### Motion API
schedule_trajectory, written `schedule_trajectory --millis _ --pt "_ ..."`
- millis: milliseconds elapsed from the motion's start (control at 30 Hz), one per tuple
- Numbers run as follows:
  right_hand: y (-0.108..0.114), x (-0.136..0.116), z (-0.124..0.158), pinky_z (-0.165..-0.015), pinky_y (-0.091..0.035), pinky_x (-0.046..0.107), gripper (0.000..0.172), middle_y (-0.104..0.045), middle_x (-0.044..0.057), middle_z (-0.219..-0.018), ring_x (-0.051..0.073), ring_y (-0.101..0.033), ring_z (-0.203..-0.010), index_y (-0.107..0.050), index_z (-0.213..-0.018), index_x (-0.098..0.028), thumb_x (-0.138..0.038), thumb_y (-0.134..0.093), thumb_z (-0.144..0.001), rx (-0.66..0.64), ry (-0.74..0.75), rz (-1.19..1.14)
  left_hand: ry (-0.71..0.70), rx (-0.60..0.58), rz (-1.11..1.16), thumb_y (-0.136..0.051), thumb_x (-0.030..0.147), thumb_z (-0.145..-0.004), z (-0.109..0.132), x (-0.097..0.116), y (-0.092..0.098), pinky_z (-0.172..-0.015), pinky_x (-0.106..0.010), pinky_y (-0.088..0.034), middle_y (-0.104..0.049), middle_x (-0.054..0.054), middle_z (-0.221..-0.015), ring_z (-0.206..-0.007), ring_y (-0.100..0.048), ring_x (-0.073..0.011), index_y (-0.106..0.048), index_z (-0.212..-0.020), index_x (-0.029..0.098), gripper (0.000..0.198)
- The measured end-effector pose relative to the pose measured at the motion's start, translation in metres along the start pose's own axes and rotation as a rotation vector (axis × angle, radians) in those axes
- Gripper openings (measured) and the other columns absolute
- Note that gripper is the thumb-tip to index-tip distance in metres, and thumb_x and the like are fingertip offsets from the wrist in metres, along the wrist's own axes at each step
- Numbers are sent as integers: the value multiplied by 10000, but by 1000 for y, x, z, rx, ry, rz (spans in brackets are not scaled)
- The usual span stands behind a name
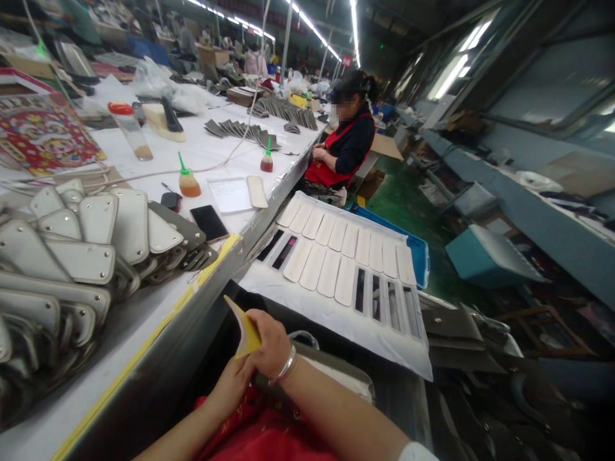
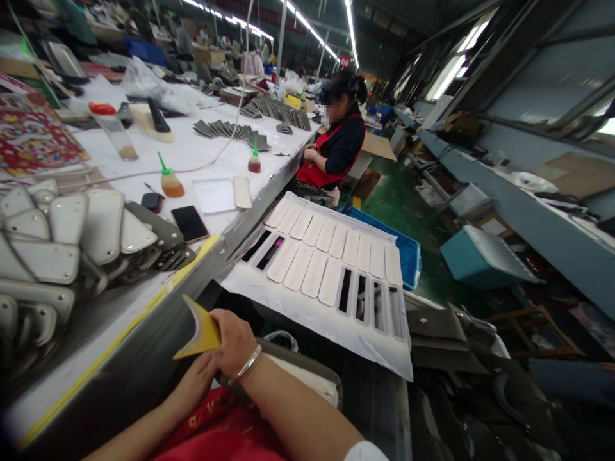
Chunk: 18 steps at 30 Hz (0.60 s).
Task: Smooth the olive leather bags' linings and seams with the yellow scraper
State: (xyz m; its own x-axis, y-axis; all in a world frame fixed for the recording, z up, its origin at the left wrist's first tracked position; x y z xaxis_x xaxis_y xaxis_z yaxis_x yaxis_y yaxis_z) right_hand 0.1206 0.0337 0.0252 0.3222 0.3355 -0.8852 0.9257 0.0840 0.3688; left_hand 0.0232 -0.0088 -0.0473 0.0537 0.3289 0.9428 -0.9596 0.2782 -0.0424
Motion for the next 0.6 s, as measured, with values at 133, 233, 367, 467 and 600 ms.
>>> schedule_trajectory --millis 133,233,367,467,600 --pt "9 14 -7 -495 -408 240 237 -507 -28 -611 90 -437 -482 -569 -915 -168 -326 -495 -754 213 -338 -272 43 -78 157 -516 426 -772 3 -3 5 -1076 -396 -213 -477 -55 -1315 -1262 -345 -258 -493 -1242 178 532" --pt "8 21 -8 -361 -292 196 309 -373 -85 -491 51 -303 -357 -551 -904 -151 -410 -530 -736 317 -512 -670 37 -157 278 -513 353 -778 6 -8 9 -1076 -399 -210 -447 -45 -1339 -1270 -336 -243 -445 -1281 193 532" --pt "-1 14 -6 -380 -353 201 347 -368 -90 -444 63 -376 -358 -567 -901 -135 -441 -559 -739 279 -477 -779 38 -146 261 -532 288 -756 5 -6 13 -1062 -396 -241 -464 -48 -1324 -1244 -378 -250 -473 -1259 181 517" --pt "-10 13 -6 -360 -341 190 331 -334 -101 -428 52 -329 -341 -560 -879 -143 -449 -556 -753 230 -470 -745 61 -100 182 -546 270 -729 3 0 15 -1045 -391 -273 -507 -57 -1286 -1215 -414 -260 -518 -1221 173 502" --pt "-19 15 -3 -329 -227 166 311 -262 -107 -467 34 -207 -352 -534 -863 -164 -461 -525 -770 209 -485 -697 26 -117 81 -535 269 -740 3 6 16 -1018 -379 -314 -572 -58 -1214 -1148 -483 -254 -520 -1220 182 488"
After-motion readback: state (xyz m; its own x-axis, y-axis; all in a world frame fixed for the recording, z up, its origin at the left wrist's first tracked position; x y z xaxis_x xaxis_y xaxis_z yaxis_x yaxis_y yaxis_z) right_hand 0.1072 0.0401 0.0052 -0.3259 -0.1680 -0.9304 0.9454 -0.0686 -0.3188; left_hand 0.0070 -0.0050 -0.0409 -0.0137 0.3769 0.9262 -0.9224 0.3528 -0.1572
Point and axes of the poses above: each hand's wrist, its own z-axis away from the middle knuckle, its own y-axis out of the back of the hand, x = y × z, the point moved 4 cm from there along -z, towards the middle knuckle
